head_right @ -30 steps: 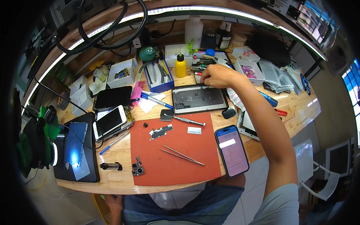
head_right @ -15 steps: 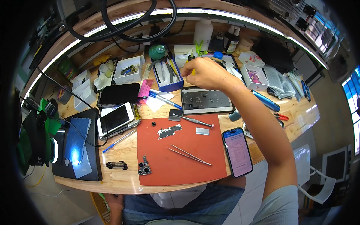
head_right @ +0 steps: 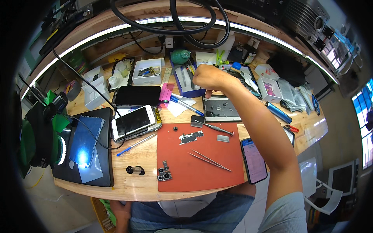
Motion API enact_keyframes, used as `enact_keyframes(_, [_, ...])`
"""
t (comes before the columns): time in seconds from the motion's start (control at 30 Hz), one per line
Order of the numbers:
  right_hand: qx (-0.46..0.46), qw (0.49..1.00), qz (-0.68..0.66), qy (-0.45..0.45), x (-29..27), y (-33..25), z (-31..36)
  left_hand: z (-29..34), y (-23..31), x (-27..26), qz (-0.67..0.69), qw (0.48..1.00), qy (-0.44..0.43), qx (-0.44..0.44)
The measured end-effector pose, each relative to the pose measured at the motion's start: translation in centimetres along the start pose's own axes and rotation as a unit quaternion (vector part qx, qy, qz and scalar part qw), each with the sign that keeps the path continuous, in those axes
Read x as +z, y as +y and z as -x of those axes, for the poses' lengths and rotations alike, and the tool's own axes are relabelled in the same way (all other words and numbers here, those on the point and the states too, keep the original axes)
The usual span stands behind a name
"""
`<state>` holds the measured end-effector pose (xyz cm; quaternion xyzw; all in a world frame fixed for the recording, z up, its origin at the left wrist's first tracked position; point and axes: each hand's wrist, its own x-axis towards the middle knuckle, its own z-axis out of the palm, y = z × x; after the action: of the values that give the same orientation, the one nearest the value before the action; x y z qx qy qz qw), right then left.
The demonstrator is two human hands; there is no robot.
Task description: The person retrieves a small bottle and a toothpick, then uses the toothpick to clean the lenses of a camera module assembly on a workbench. The person briefly walks to a kitchen area to pick up the toothpick before returning to the workbench to continue cleaning.
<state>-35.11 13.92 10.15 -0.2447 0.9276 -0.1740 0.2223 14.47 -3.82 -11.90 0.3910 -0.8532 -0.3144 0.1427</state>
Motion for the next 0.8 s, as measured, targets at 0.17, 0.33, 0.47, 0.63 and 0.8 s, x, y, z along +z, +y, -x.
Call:
enact_keyframes(0.17, [-0.037, 0.991, -0.123, -0.045, 0.5, -0.5, -1.5, 0.0, -1.4, 0.3, 0.001, 0.998, 0.012, 0.058])
enact_keyframes(0.33, [-0.035, 0.996, -0.073, 0.023, -0.5, -1.3, -1.9, 0.1, -1.8, 0.1, 0.029, 0.998, 0.011, 0.05])
enact_keyframes(0.47, [0.016, 0.999, -0.031, -0.017, 0.1, -0.9, -2.4, 0.1, -1.4, -0.2, 0.024, 0.998, 0.017, 0.057])
enact_keyframes(0.63, [0.005, 0.985, -0.172, -0.019, 0.5, 0.4, -3.0, 0.2, -1.9, 0.1, 0.009, 0.998, 0.018, 0.067])
enact_keyframes(0.8, [-0.049, 0.986, -0.144, 0.063, 0.1, 0.2, -2.3, 0.2, -1.6, 0.0, 0.016, 0.998, 0.016, 0.057])
